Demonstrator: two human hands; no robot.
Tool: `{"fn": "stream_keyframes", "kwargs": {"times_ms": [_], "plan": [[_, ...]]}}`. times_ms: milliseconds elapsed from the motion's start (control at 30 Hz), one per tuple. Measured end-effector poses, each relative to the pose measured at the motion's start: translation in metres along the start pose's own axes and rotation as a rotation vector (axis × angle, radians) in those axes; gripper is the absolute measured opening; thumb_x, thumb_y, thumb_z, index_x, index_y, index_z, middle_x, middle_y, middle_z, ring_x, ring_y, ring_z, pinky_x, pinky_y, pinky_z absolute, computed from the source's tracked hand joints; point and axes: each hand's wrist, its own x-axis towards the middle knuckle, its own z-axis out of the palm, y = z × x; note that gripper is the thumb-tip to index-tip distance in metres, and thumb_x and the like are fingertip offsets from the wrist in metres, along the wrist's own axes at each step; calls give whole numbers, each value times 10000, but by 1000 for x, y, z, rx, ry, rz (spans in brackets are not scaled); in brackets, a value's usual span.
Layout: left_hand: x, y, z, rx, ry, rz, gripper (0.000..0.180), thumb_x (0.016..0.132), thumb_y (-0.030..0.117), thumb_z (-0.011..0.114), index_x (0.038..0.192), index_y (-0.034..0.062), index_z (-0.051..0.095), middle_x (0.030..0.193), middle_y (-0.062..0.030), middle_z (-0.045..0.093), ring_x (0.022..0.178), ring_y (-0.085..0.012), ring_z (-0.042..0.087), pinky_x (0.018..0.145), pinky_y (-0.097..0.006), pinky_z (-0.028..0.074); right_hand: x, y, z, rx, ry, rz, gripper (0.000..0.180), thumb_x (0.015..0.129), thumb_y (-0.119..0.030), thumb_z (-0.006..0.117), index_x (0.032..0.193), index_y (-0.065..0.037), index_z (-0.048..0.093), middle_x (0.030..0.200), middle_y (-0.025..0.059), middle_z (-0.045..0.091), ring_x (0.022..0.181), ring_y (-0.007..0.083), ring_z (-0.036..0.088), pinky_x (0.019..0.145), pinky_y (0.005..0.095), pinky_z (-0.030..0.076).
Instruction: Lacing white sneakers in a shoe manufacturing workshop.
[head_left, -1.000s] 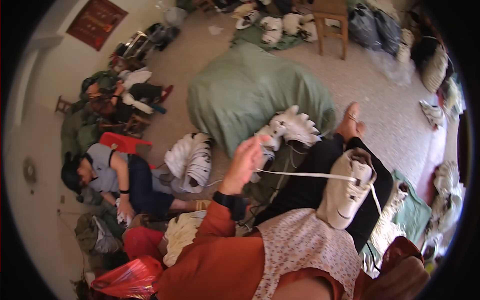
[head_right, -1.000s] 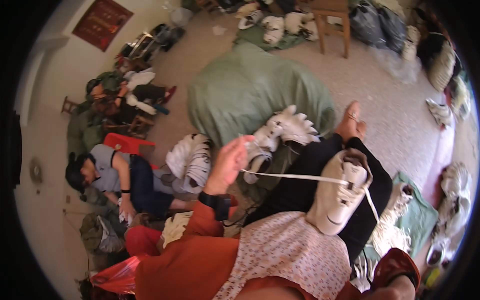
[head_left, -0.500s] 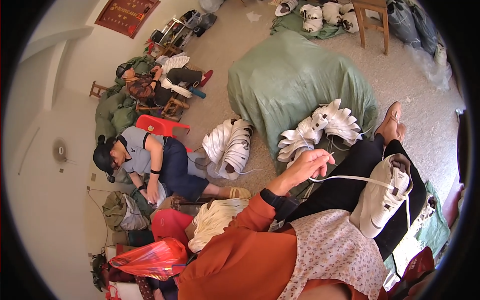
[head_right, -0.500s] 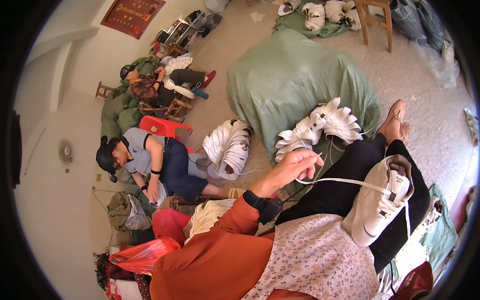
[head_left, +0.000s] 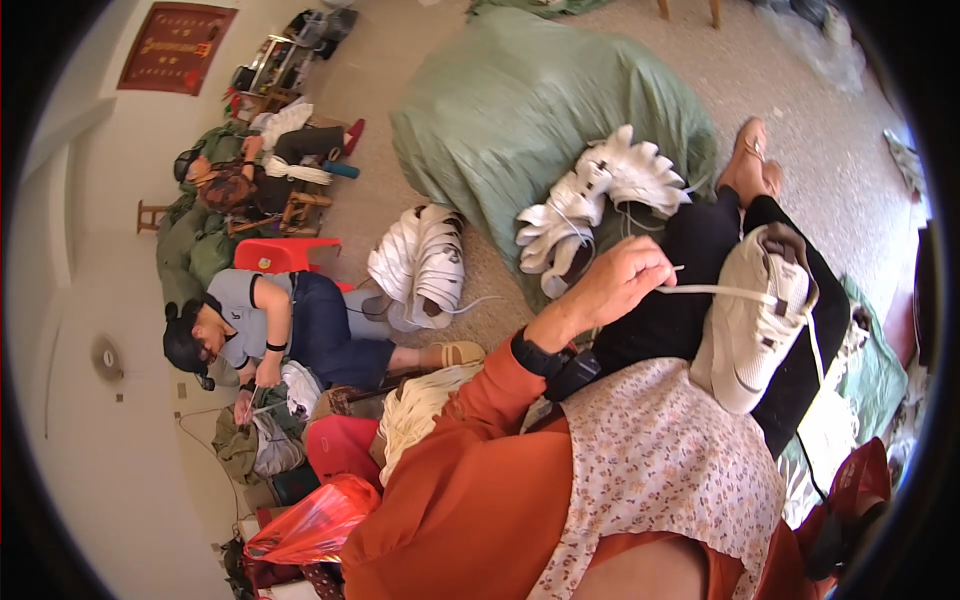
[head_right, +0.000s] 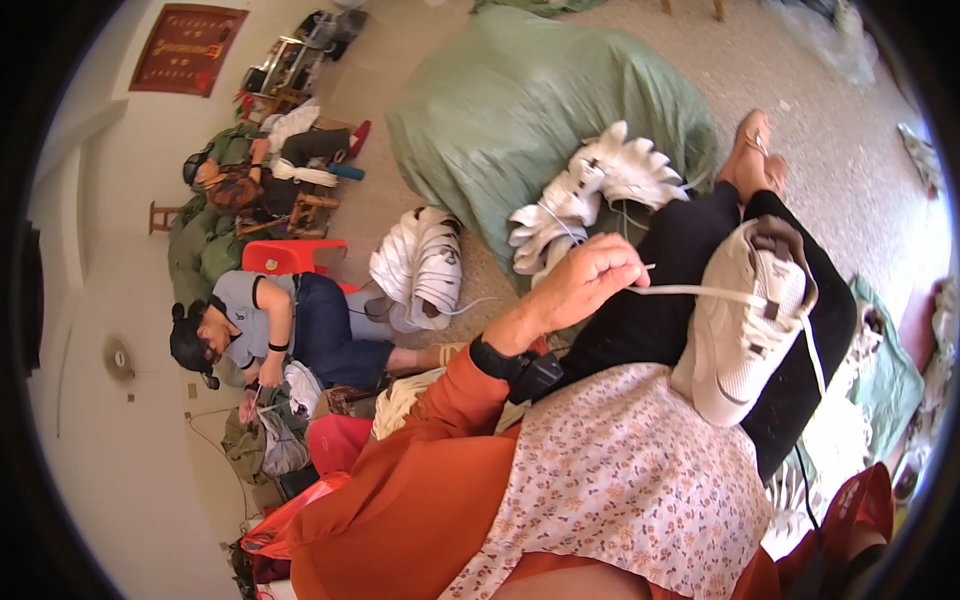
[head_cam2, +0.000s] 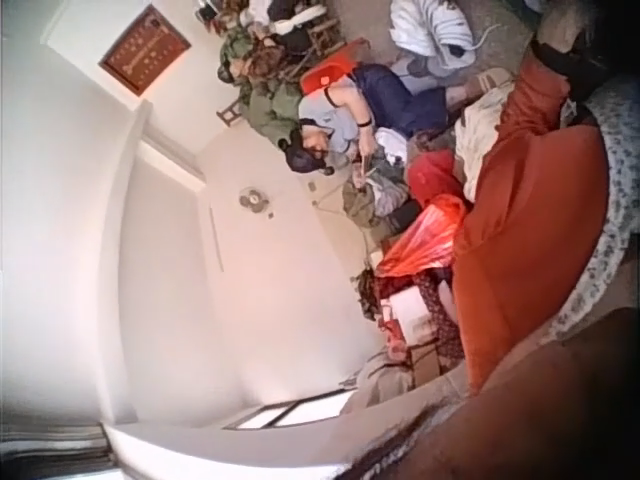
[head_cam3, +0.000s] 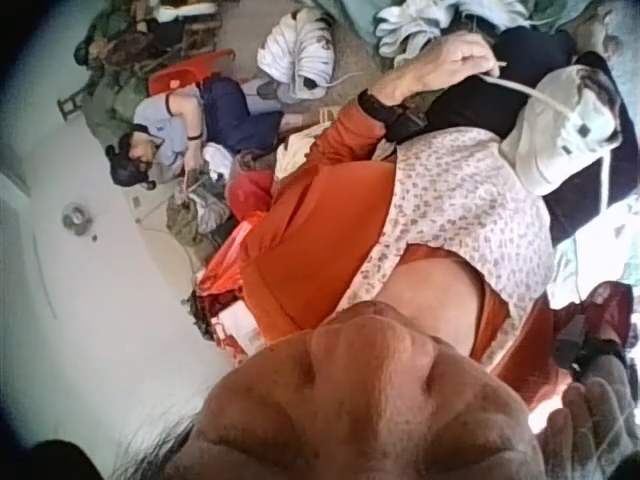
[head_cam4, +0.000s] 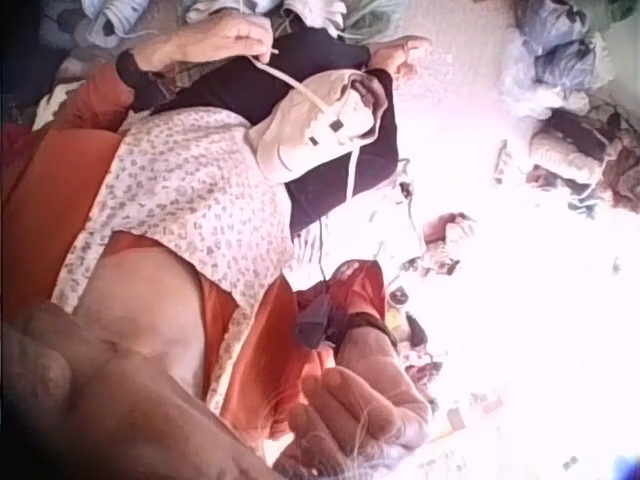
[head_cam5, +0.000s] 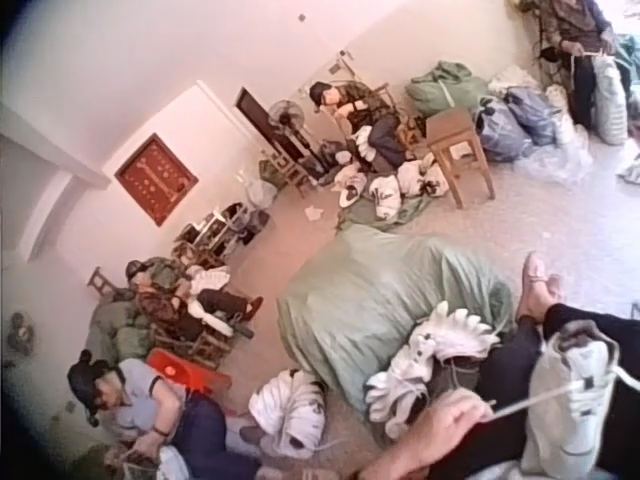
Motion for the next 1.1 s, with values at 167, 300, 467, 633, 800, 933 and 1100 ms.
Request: {"fn": "stream_keyframes", "kwargs": {"times_ms": [167,300,467,633,800,933,1100], "plan": [[33,19,17,113,-62,149,174,951,157,585,874,39,687,892,-67,635,897,-268,580,821,-364,474,-22,-11,2,-55,64,130,135,781,-85,725,880,-24,657,730,94,649,616,225,633,571,351,528],[44,19,40,154,-109,227,188,950,177,575,852,50,671,884,-68,628,867,-281,551,788,-397,457,-31,-15,2,-103,97,185,130,780,-79,721,879,-21,661,729,96,649,618,228,633,573,352,525],[52,28,55,194,-87,232,198,957,187,560,854,59,670,845,-76,628,837,-284,576,770,-412,459,-37,-15,1,-157,125,223,124,778,-70,715,878,-18,666,727,98,649,621,231,633,576,353,521],[58,35,64,-64,-98,46,230,968,182,522,835,32,636,772,-115,638,737,-322,621,685,-429,477,-41,-13,0,-213,145,246,119,776,-62,710,878,-14,671,726,101,650,624,234,632,579,354,517],[59,39,64,66,-133,8,225,932,189,550,791,16,583,731,-186,610,687,-385,604,631,-437,470,-43,-8,1,-270,173,270,115,774,-54,704,877,-10,676,725,104,650,627,237,632,582,355,513],[64,36,63,90,-123,33,211,913,185,556,786,19,588,713,-188,602,676,-397,600,619,-448,465,-44,-3,2,-312,190,289,112,773,-47,700,876,-7,680,724,106,650,629,240,632,584,356,510],[72,41,60,101,-167,38,229,888,205,569,742,31,600,673,-177,610,649,-400,605,607,-458,472,-45,5,-1,-359,206,305,110,771,-38,694,875,-3,686,722,108,650,632,243,631,587,357,506]]}}
